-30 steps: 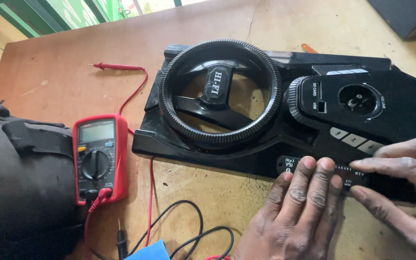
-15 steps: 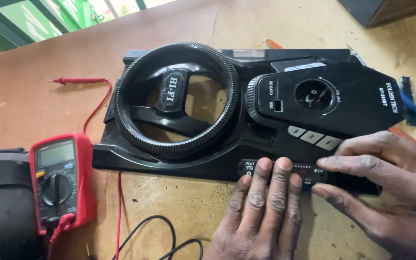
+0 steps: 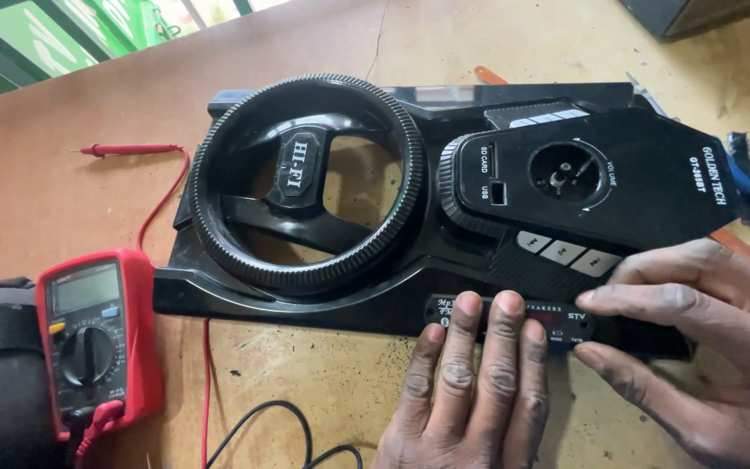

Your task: Disassembling a speaker faceplate and internal components using a screwdriver and pry tool.

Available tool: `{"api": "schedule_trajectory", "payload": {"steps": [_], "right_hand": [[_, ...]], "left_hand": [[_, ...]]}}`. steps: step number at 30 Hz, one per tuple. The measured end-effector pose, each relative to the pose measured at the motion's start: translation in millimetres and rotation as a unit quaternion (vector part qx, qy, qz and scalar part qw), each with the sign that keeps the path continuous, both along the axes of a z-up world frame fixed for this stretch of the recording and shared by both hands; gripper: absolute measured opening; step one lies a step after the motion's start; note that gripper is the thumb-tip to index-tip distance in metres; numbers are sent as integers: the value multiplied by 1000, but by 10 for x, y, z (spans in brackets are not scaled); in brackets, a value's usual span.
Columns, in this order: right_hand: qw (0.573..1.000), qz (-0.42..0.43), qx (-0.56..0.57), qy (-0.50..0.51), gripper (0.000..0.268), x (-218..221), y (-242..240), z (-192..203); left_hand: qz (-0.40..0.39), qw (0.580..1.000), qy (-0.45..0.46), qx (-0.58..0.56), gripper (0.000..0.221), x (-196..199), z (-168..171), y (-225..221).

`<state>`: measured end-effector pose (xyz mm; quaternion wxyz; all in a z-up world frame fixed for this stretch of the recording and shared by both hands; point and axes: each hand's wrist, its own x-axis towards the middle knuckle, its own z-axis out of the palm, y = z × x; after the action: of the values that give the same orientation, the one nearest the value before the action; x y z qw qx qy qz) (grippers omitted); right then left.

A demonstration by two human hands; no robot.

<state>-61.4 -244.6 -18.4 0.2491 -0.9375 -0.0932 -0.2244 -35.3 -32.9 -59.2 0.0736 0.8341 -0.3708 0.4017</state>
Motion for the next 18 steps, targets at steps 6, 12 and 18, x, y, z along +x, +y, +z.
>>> {"api": "schedule_trajectory", "payload": {"steps": [6, 12, 18], "right_hand": [[997, -63, 40, 36, 35, -56, 102, -20], [996, -66, -7, 54, 38, -65, 67, -27], [996, -63, 29, 63, 44, -154, -44, -263]], "left_hand": [[-3, 1000, -16, -16, 28, 48, -55, -3], [12, 1000, 1, 10, 31, -9, -62, 0], [-8, 998, 60, -15, 28, -83, -5, 22]]}}
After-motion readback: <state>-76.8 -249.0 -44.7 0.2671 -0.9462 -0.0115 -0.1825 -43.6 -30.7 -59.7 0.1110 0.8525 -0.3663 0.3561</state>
